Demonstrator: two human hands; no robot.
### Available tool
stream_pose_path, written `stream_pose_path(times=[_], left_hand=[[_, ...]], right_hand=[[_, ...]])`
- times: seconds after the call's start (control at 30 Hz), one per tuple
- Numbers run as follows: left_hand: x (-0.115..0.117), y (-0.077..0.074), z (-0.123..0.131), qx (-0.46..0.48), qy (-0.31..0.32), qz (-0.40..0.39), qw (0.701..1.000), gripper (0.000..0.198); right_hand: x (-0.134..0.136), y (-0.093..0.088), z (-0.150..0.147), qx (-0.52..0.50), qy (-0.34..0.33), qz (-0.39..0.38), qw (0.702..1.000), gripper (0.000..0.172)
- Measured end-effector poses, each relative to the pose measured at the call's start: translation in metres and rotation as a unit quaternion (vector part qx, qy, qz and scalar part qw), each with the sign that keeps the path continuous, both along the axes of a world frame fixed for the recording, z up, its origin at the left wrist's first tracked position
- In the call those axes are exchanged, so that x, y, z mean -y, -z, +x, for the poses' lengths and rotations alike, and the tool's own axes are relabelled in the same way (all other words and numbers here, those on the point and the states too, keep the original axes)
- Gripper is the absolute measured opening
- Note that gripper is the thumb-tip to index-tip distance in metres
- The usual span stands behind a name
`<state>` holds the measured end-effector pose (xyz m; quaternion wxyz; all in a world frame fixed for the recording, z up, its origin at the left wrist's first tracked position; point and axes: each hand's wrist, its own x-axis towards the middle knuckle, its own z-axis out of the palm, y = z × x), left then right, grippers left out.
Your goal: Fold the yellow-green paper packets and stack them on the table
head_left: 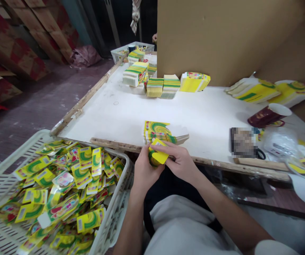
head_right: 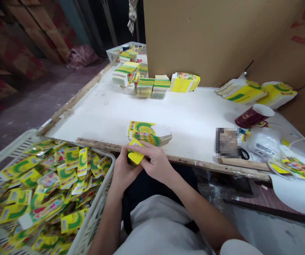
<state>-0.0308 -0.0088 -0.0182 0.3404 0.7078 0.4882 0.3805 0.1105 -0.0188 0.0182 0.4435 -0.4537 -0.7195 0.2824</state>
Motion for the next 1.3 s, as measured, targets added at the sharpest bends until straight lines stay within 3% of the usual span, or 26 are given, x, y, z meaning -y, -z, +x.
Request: stream_pose_path(times=[0.17, 0.43, 0.67, 0.8, 0.97, 1.13, 1.3], left_hand=[[0.000, -0.001, -0.001, 0.021, 0.030, 0.002, 0.999, 0.053], [0.002, -0.008, -0.003, -0.078, 0.071, -0.036, 0.994, 0.062], [0.000, -0.013, -0.009, -0.095, 0.080, -0.059, 0.991, 0.064], [0.000, -0.016, -0.010, -0.100, 0.082, -0.053, 0.990, 0.060], [0.002, -0.019, -0.010, -0.111, 0.072, -0.050, 0.990, 0.056], [0.002, -0.020, -0.011, -0.122, 0.072, -0.044, 0.989, 0.055], [0.003, -0.015, -0.006, -0.116, 0.063, -0.034, 0.991, 0.054]], right_hand=[[0.002, -0.005, 0.005, 0.091, -0.031, -0.008, 0.995, 0.064], [0.002, -0.015, 0.028, 0.189, -0.092, -0.041, 0.977, 0.042], [0.008, -0.003, 0.027, 0.229, -0.083, -0.004, 0.970, 0.047], [0.008, 0.001, 0.028, 0.224, -0.131, -0.016, 0.966, 0.057], [0.005, 0.004, 0.026, 0.219, -0.099, 0.002, 0.971, 0.052], [0.004, -0.001, 0.029, 0.199, -0.152, -0.034, 0.967, 0.057], [0.005, 0.004, 0.023, 0.035, -0.111, -0.077, 0.990, 0.076]])
